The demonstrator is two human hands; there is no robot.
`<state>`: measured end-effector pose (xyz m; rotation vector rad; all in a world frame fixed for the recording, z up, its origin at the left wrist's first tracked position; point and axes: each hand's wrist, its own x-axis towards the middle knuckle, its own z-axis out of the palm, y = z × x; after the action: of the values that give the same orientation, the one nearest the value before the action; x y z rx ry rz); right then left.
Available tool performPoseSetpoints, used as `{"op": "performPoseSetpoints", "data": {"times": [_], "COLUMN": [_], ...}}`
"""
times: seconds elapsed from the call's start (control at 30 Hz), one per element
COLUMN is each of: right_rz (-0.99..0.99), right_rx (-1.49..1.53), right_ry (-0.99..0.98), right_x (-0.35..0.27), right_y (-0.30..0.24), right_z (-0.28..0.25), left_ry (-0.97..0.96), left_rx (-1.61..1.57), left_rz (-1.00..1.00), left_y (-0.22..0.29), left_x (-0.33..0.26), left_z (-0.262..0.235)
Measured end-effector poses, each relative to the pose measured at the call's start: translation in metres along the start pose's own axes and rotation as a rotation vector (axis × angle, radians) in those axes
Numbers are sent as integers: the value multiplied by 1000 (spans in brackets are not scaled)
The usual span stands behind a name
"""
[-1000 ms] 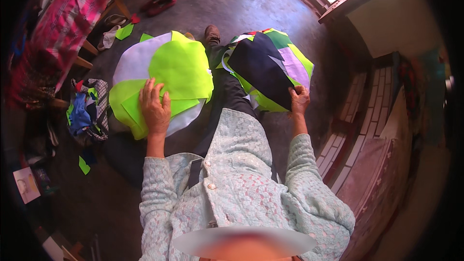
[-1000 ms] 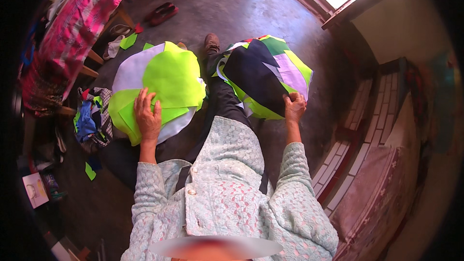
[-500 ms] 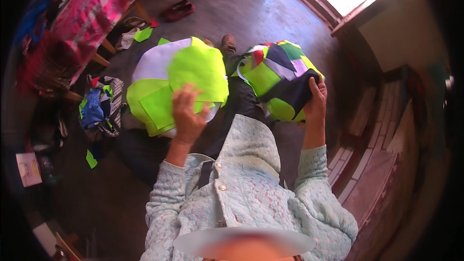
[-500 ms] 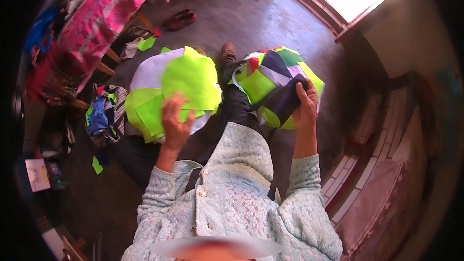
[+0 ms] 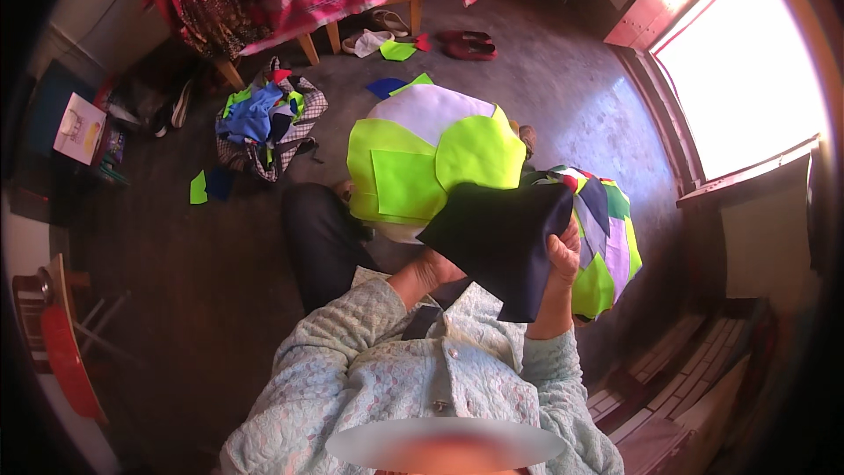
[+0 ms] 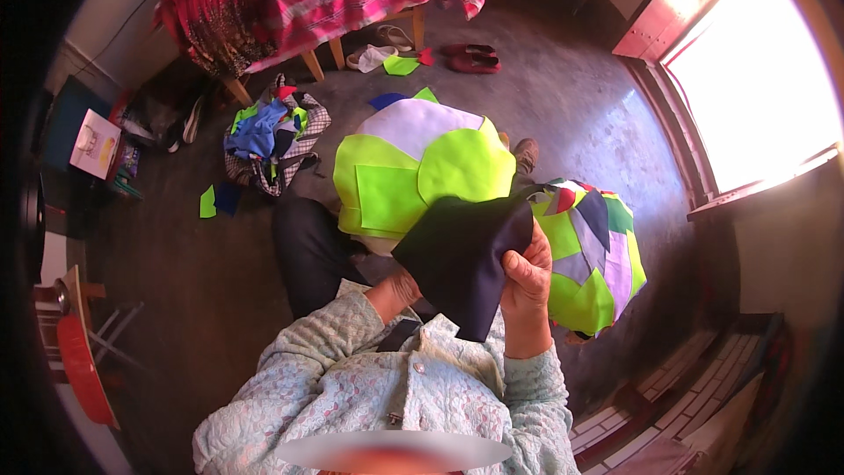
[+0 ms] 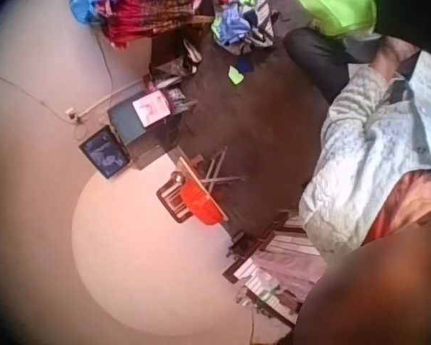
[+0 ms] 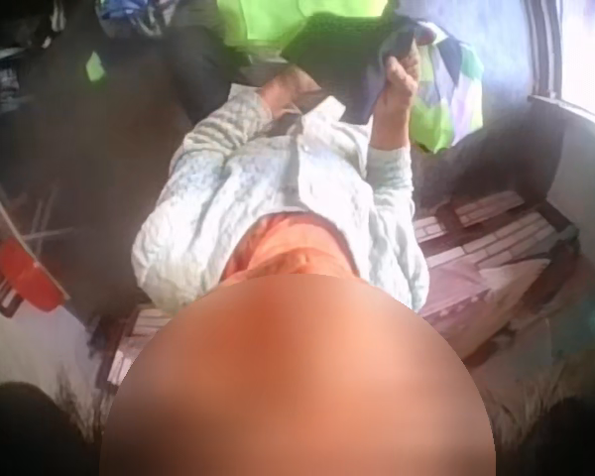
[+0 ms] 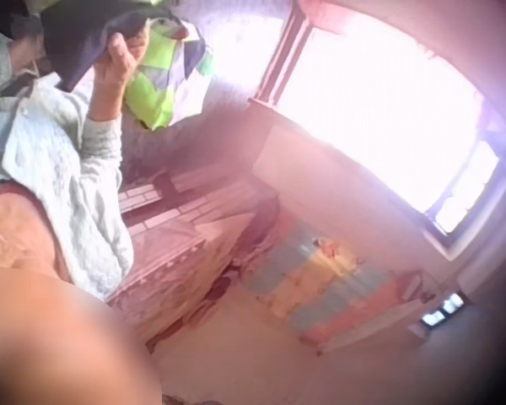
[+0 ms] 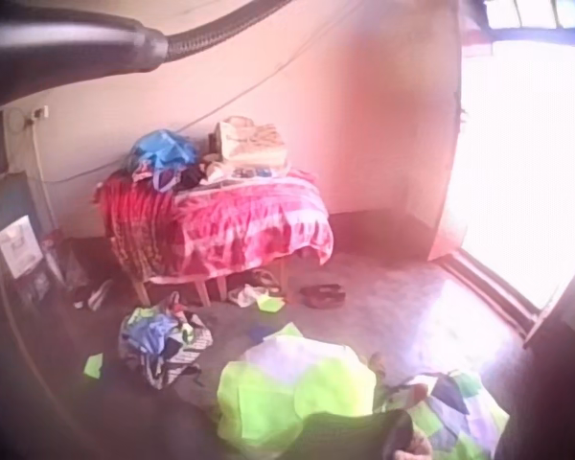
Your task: The person sits on the floor and assembles a multi-colored fabric object by hand, folding and tucking various colored fabric pieces into a round base. They handle red, green, white, and yellow fabric sections, smoothing and adjusting them to form a structured shape.
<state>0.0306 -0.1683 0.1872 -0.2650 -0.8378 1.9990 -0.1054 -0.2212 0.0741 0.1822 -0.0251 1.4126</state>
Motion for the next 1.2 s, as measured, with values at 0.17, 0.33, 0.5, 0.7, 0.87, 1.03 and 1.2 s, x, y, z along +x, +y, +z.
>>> {"op": "performPoseSetpoints", "data": {"times": [0.17,0.33,0.5,0.7,0.87,1.03,1.2], "right_rz": [93,194,264,251,130,3,49], "right_rx": [-49,-169,-419,-796,-1202,-1575,-1541], "right_ry": [34,27,54,-68,-188,-83,-42], "right_x": [6,25,82,162,218,233,239], "right_y": [-5,-12,-2,13,29,38,40], "right_z": [-20,-33,-67,-85,-104,-127,-142], "left_ry": [-118,-9,79,151,411,785,811], "left_rx": [-164,-101,84,273,517,827,1039], "left_rz": [71,223,281,250,212,391,513], "left_y": [49,83,137,212,251,245,238], "left_x": [-17,-36,-37,-11,15,28,22], "left_z": [-1,-10,7,11,-18,-47,-55]}}
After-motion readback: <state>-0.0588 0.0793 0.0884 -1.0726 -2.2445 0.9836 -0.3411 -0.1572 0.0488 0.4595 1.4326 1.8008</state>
